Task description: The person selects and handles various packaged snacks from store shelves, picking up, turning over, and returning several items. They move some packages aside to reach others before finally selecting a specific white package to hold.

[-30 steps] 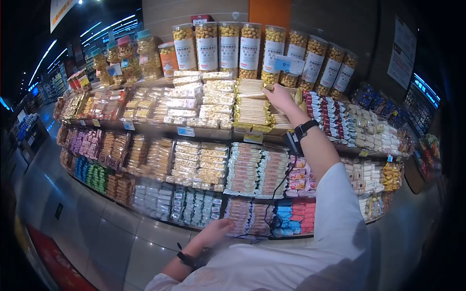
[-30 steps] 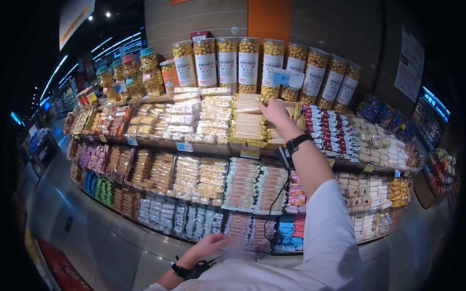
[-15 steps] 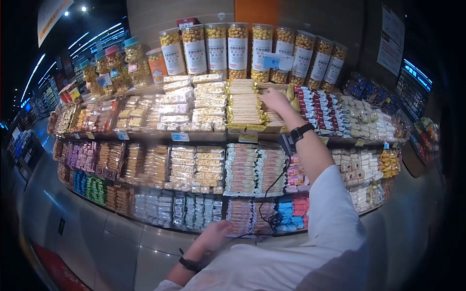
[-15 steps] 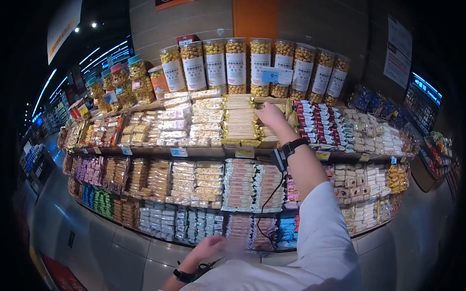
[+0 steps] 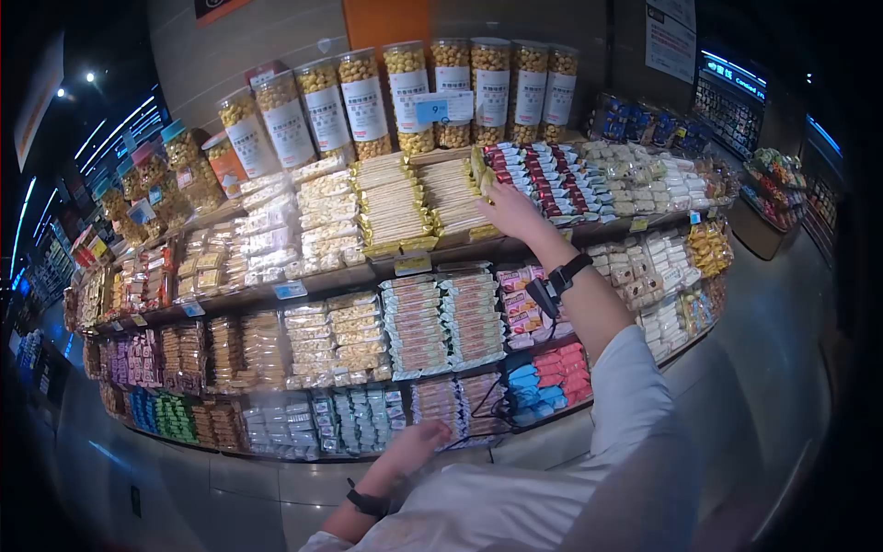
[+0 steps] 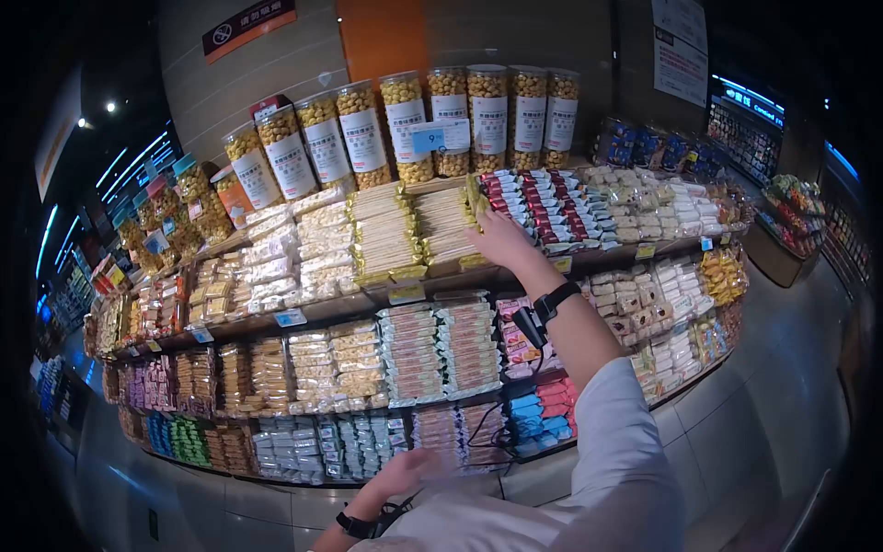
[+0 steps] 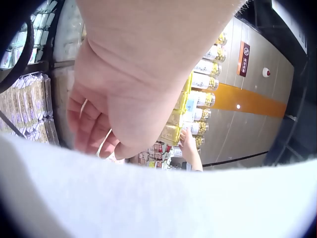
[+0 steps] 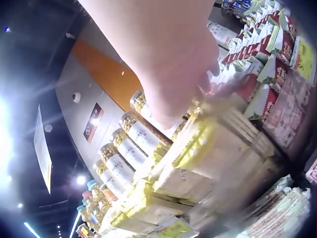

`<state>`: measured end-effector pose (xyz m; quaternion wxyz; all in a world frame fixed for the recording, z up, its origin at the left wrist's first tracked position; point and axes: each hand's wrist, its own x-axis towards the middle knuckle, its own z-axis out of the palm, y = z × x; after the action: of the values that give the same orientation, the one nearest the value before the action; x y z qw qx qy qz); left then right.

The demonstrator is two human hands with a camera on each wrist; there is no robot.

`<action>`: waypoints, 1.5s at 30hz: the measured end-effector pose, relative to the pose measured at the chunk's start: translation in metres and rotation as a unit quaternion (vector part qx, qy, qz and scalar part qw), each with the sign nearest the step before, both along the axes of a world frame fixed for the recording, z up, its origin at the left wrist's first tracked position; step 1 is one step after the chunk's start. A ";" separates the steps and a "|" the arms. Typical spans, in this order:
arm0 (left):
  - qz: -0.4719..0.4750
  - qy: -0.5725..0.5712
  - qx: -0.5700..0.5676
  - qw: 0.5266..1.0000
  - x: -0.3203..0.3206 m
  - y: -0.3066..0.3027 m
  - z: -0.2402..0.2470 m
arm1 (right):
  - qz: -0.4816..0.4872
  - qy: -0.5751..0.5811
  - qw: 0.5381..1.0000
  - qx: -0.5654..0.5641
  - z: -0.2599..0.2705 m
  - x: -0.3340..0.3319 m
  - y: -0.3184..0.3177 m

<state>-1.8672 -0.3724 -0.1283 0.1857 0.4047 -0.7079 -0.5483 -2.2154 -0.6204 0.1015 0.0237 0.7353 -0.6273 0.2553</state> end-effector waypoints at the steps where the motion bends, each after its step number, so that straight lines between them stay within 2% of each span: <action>1: -0.002 0.005 -0.001 1.000 -0.003 0.000 0.003 | -0.012 0.020 1.000 0.020 0.009 0.005 0.000; 5: -0.006 -0.034 -0.006 0.999 -0.006 0.001 0.011 | -0.040 0.084 0.993 -0.069 0.017 0.018 -0.021; 7: -0.023 -0.029 -0.028 0.999 -0.001 0.000 -0.005 | -0.036 0.100 0.994 -0.027 0.020 0.018 -0.037; 9: 0.019 0.000 0.000 1.000 0.000 0.003 0.002 | -0.046 0.089 0.995 0.001 0.022 0.014 -0.044; 11: 0.042 -0.034 -0.005 0.999 0.004 0.007 0.007 | -0.081 0.058 0.994 0.036 0.021 0.009 -0.050; 15: 0.042 -0.008 -0.008 0.999 0.008 0.012 0.005 | -0.059 0.049 0.995 0.056 0.020 -0.001 -0.069; 18: 0.037 -0.016 -0.002 0.999 0.010 0.014 -0.001 | -0.022 -0.019 0.997 0.076 0.016 -0.006 -0.074; 19: 0.027 -0.035 -0.010 0.999 0.011 0.013 -0.001 | -0.022 -0.023 0.996 0.085 0.013 -0.005 -0.069; 21: 0.045 -0.076 0.002 0.996 0.007 0.019 0.010 | -0.010 -0.078 0.997 0.020 0.009 -0.004 -0.060; 22: 0.056 -0.059 0.016 0.997 0.009 0.018 0.005 | -0.021 -0.093 0.995 -0.038 0.003 -0.006 -0.050; 23: 0.066 -0.041 0.029 0.997 0.009 0.016 -0.001 | -0.022 -0.096 0.994 -0.036 0.000 -0.007 -0.034; 24: 0.069 -0.028 0.023 0.997 0.011 0.017 -0.009 | 0.010 -0.135 0.986 -0.092 -0.006 -0.012 -0.016; 25: 0.068 -0.029 0.025 0.997 0.012 0.018 -0.013 | 0.042 -0.173 0.973 -0.148 -0.011 -0.017 0.003; 27: 0.057 -0.014 0.042 0.997 0.011 0.019 -0.018 | 0.082 -0.235 0.959 -0.138 -0.029 -0.031 0.055; 29: 0.051 -0.036 0.038 0.997 0.008 0.019 -0.013 | 0.077 -0.235 0.957 -0.155 -0.051 -0.041 0.121; 31: 0.044 -0.059 0.038 0.997 0.001 0.016 -0.008 | 0.096 -0.465 0.877 -0.074 -0.094 -0.055 0.171; 33: 0.049 -0.103 -0.008 0.993 -0.006 0.012 -0.003 | 0.019 -0.546 0.837 -0.039 -0.133 -0.074 0.224; 35: 0.033 -0.097 -0.028 0.994 -0.011 0.001 -0.013 | -0.106 -0.688 0.718 -0.029 -0.192 -0.088 0.265; 37: -0.007 -0.136 -0.125 0.983 -0.029 -0.010 -0.003 | -0.215 -0.678 0.702 -0.014 -0.251 -0.094 0.304; 41: -0.083 -0.145 -0.290 0.942 -0.068 -0.039 -0.019 | -0.290 -0.698 0.650 0.079 -0.333 -0.095 0.367; 43: -0.092 -0.158 -0.312 0.932 -0.092 -0.056 -0.032 | -0.286 -0.714 0.612 0.184 -0.364 -0.086 0.388; 45: -0.108 -0.237 -0.282 0.924 -0.106 -0.072 -0.068 | -0.290 -0.702 0.593 0.269 -0.382 -0.078 0.401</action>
<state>-1.9728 -0.4448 -0.1959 0.0591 0.3751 -0.8957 -0.2314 -2.2937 -0.2197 -0.2803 -0.5501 0.0813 -0.6700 0.4919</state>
